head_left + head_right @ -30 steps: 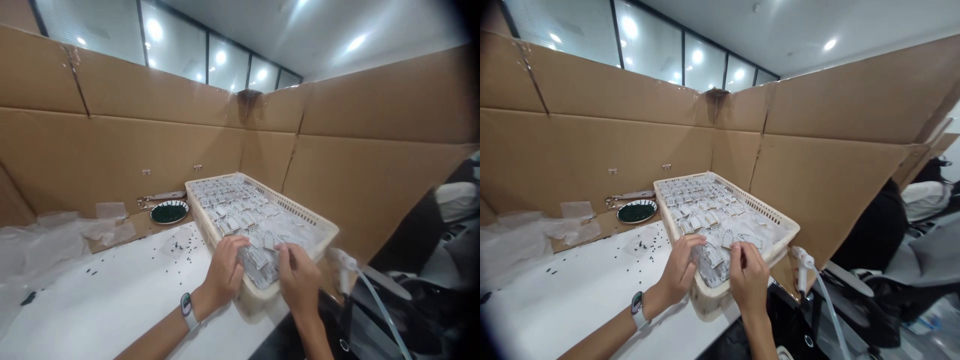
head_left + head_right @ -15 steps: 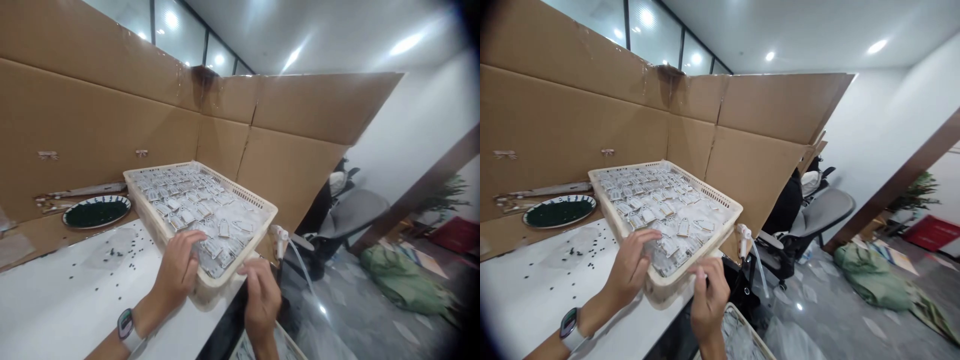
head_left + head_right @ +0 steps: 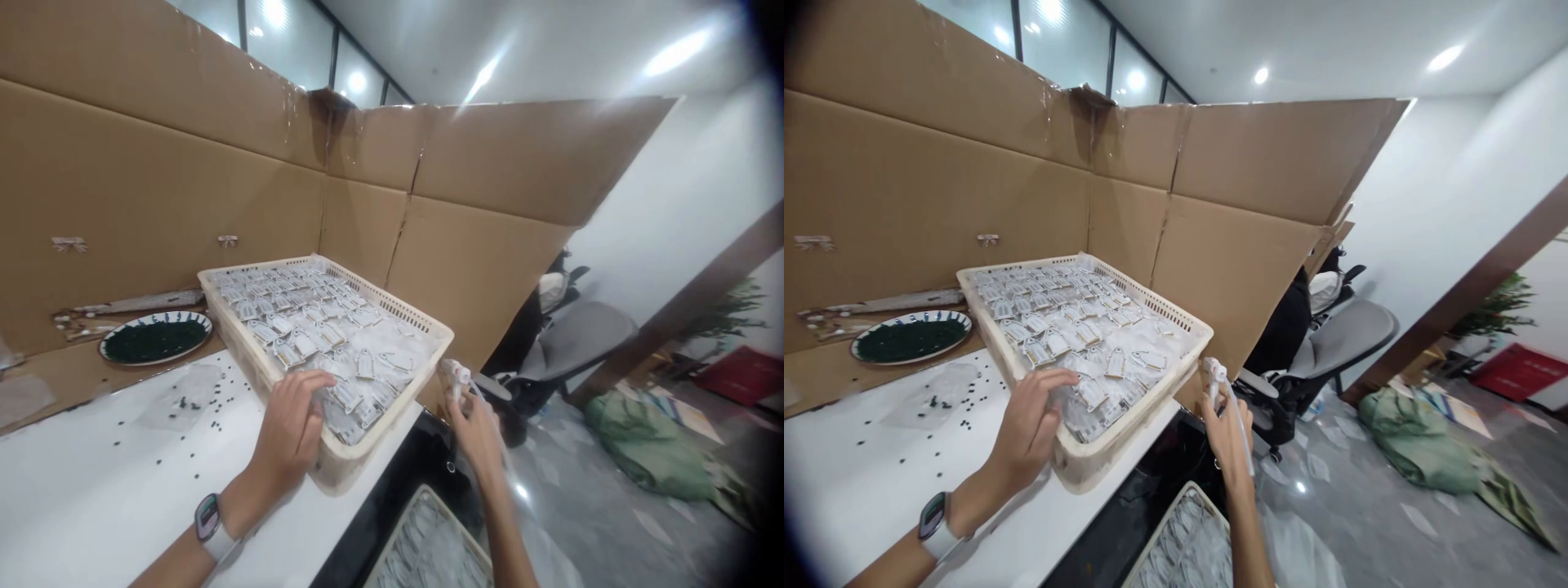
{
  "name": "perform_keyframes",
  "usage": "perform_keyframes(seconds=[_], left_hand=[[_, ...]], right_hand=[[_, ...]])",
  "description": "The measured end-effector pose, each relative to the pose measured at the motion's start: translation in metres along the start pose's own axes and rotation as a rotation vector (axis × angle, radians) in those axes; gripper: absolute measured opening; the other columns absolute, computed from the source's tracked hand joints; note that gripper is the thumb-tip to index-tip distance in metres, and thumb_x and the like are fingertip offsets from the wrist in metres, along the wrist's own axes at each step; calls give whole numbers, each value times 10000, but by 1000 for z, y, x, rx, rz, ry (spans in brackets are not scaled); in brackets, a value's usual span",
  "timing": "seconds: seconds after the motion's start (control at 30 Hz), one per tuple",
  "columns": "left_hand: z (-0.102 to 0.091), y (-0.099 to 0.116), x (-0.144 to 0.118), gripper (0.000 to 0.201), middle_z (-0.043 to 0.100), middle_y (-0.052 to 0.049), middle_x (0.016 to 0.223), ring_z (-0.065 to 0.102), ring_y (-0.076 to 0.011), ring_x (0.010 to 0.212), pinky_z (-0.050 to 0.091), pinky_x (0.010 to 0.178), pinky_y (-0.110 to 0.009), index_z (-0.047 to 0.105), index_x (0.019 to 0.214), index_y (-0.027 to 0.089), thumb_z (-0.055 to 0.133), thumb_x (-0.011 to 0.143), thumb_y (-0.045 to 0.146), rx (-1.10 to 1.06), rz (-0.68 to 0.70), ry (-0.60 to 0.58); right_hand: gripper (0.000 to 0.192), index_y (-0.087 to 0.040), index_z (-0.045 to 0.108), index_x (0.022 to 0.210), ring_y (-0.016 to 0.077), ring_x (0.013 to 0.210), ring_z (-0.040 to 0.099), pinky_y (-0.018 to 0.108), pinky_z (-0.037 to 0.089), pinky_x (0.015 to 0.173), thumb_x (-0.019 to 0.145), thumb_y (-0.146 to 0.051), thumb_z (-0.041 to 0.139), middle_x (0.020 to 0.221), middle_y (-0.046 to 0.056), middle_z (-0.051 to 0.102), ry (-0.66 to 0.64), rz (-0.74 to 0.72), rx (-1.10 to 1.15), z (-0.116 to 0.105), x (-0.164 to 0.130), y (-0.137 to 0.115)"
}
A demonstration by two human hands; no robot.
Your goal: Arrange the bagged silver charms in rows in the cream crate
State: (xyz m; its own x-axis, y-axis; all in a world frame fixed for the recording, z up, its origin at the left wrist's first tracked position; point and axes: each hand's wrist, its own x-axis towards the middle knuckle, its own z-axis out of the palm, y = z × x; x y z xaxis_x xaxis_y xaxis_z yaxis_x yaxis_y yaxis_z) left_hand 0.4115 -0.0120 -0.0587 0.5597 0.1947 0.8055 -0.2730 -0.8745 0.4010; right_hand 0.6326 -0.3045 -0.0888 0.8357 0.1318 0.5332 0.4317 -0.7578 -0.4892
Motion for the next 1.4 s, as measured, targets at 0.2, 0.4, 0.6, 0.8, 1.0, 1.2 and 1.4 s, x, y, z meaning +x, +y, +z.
perform_keyframes(seconds=[0.2, 0.4, 0.6, 0.8, 1.0, 1.2, 1.4], left_hand=[[-1, 3, -1, 341, 619, -48, 1301, 539, -172, 1232, 383, 1075, -351, 572, 1286, 207, 374, 1023, 117, -8, -22, 4], [-1, 6, 1, 330, 624, -42, 1283, 538, -165, 1221, 382, 1068, -344, 572, 1279, 210, 381, 1026, 119, -17, -29, 13], [-1, 5, 0, 329, 631, -49, 1282, 541, -165, 1218, 386, 1064, -348, 575, 1280, 205, 380, 1027, 123, -12, -28, 9], [0, 2, -1, 316, 643, -61, 1254, 554, -174, 1186, 393, 1039, -360, 592, 1248, 190, 373, 1027, 132, -7, -29, 15], [-9, 9, -4, 249, 640, -76, 1202, 574, -168, 1191, 449, 1079, -353, 606, 1198, 177, 435, 1018, 152, -52, -59, 30], [-73, 12, -36, 255, 667, -76, 1123, 629, -129, 1102, 529, 970, -287, 617, 1129, 184, 405, 1008, 109, -77, -50, 39], [-158, -7, -106, 269, 536, -17, 648, 466, -109, 617, 344, 605, -257, 549, 772, 186, 351, 890, 47, 216, 202, -184]], right_hand=[[615, -139, 733, 1059, 314, 911, 593, 403, 416, 804, 1005, -621, 355, 929, 178, 663, -11, -37, -80, 23, 2, 9], [660, -140, 717, 999, 327, 970, 574, 418, 426, 807, 996, -651, 299, 994, 189, 629, 50, 129, -110, 22, -17, 11], [719, -163, 689, 946, 246, 789, 562, 382, 434, 773, 973, -821, 401, 917, 112, 610, 176, 111, 128, -31, -61, -12], [542, -220, 516, 730, 205, 699, 520, 333, 422, 716, 1014, -680, 560, 710, 27, 509, 243, -30, 202, -104, -104, -54], [427, -206, 647, 841, 220, 698, 595, 320, 461, 661, 1039, -579, 585, 770, 60, 641, 111, -113, 359, -109, -130, -112], [412, -217, 718, 915, 242, 765, 645, 330, 497, 670, 976, -622, 673, 874, 82, 708, 106, -283, 617, -68, -156, -182], [290, -197, 657, 865, 167, 682, 555, 281, 468, 648, 1040, -427, 640, 773, 32, 609, -209, -563, 804, -47, -154, -257]])
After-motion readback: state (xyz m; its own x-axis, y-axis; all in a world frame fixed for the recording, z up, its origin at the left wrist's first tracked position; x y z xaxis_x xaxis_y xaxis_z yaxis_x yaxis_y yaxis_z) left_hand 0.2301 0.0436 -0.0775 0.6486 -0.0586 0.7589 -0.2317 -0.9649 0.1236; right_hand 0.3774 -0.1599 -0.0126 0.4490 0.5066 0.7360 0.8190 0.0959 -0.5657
